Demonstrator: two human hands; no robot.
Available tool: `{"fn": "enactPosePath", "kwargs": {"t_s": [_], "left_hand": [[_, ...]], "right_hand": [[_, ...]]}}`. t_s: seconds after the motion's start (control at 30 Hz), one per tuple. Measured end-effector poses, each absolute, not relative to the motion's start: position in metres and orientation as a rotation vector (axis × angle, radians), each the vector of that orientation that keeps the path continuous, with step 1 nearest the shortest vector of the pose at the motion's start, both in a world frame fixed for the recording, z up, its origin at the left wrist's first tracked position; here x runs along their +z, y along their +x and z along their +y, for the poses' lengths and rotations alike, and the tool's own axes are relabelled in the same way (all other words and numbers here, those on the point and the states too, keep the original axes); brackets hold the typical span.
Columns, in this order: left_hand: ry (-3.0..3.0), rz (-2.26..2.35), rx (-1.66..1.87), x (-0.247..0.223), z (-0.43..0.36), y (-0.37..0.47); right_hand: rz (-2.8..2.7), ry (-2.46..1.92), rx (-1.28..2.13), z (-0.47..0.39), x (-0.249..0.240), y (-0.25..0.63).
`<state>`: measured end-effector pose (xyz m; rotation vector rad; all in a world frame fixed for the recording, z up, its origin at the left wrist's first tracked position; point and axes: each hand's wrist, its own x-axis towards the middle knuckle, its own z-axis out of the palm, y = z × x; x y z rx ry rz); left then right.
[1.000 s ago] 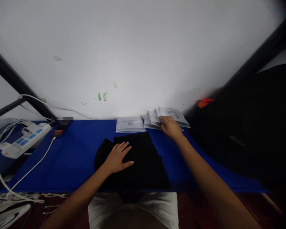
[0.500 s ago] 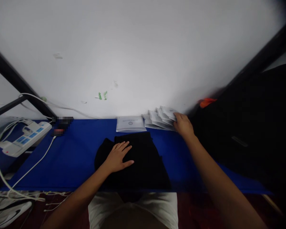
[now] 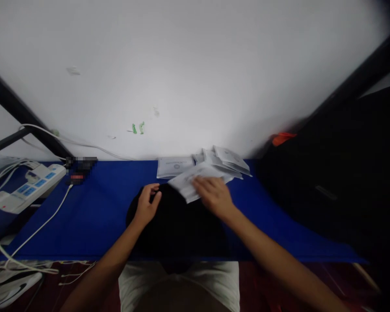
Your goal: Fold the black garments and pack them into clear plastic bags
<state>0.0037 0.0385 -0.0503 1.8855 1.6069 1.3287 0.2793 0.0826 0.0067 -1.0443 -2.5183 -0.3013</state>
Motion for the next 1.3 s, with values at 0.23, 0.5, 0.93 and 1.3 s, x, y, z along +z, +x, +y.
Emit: {"fn": "enactPosePath", "kwargs": {"t_s": [0.23, 0.5, 0.93, 1.3], "left_hand": [[2.209, 1.438, 1.2, -0.036, 0.031, -0.005], [2.54, 1.211, 0.837, -0.034, 0.021, 0.013], [2.479, 1.4, 1.257, -0.037, 0.022, 0.018], [2.629, 1.611, 1.321, -0.03, 0.021, 0.017]], "right_hand": [[-2.676, -0.887, -0.048, 0.038, -0.029, 0.22], [-2.666, -0.894, 0.102, 0.048, -0.026, 0.253], [-2.546, -0.999, -0.064, 0.056, -0.024, 0.258], [-2.377, -0.953, -0.144, 0.048, -0.029, 0.274]]}}
